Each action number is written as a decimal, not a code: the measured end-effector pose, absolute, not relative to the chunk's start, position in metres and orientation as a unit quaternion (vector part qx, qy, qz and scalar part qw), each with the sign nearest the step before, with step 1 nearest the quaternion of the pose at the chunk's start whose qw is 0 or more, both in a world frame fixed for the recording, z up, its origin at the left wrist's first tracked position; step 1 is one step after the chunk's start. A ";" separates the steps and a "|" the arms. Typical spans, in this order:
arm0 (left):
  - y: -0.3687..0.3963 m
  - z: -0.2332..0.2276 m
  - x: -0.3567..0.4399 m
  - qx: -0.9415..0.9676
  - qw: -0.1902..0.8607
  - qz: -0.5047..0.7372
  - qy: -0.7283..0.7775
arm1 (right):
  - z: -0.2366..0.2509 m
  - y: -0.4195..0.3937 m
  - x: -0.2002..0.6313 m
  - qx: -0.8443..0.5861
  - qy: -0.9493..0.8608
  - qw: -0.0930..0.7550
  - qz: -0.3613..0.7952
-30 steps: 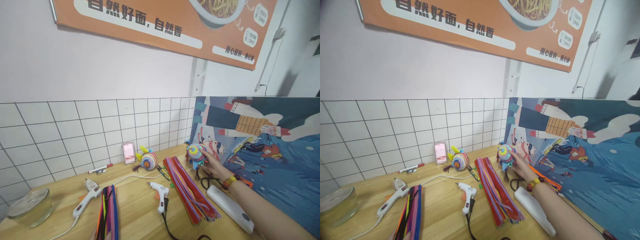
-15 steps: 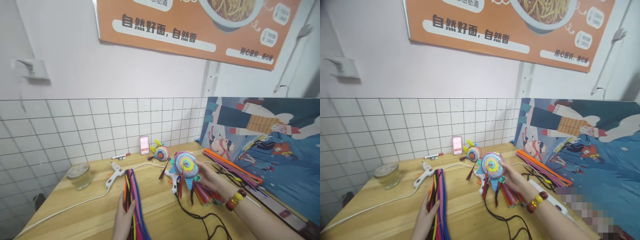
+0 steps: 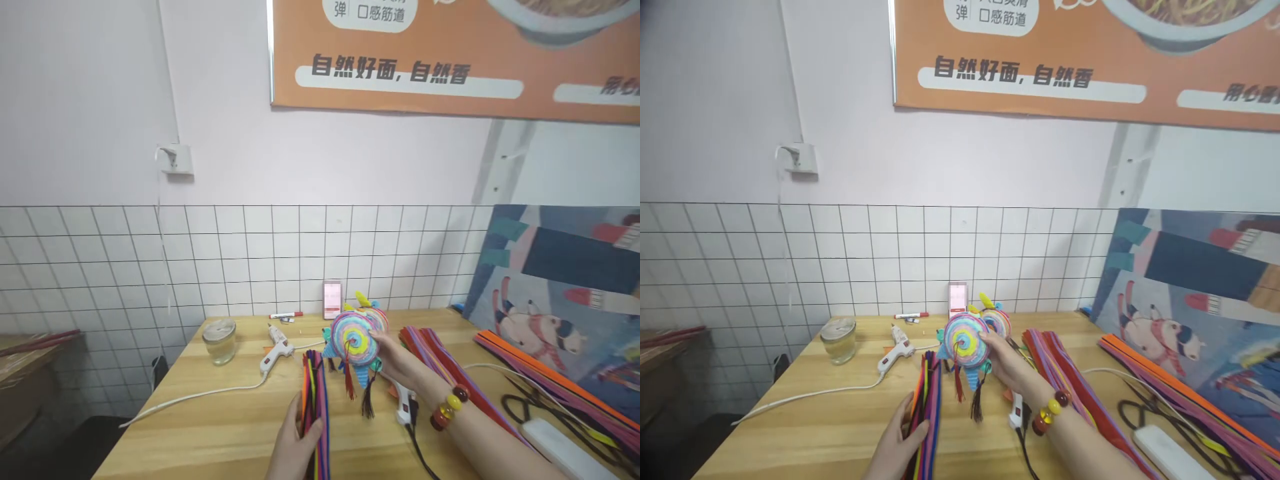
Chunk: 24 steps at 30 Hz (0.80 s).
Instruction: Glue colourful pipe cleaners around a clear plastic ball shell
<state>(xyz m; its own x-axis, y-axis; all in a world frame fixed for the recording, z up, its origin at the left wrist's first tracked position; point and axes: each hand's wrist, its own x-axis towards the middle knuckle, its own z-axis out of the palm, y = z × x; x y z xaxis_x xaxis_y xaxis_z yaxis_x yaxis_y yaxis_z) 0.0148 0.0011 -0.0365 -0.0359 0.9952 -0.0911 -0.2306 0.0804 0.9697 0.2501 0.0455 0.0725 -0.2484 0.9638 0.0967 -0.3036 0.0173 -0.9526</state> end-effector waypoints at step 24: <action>0.065 0.048 -0.033 0.200 0.695 0.622 0.299 | 0.033 0.071 0.181 -0.440 -0.564 0.431 0.550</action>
<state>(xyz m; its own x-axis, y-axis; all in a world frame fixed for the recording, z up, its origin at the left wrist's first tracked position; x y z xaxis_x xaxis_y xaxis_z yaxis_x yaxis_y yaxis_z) -0.0331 0.0654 0.0480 0.0472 0.9848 -0.1671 -0.7460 0.1460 0.6497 0.1811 0.0708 0.0326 -0.2415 0.9704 0.0016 0.0223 0.0072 -0.9997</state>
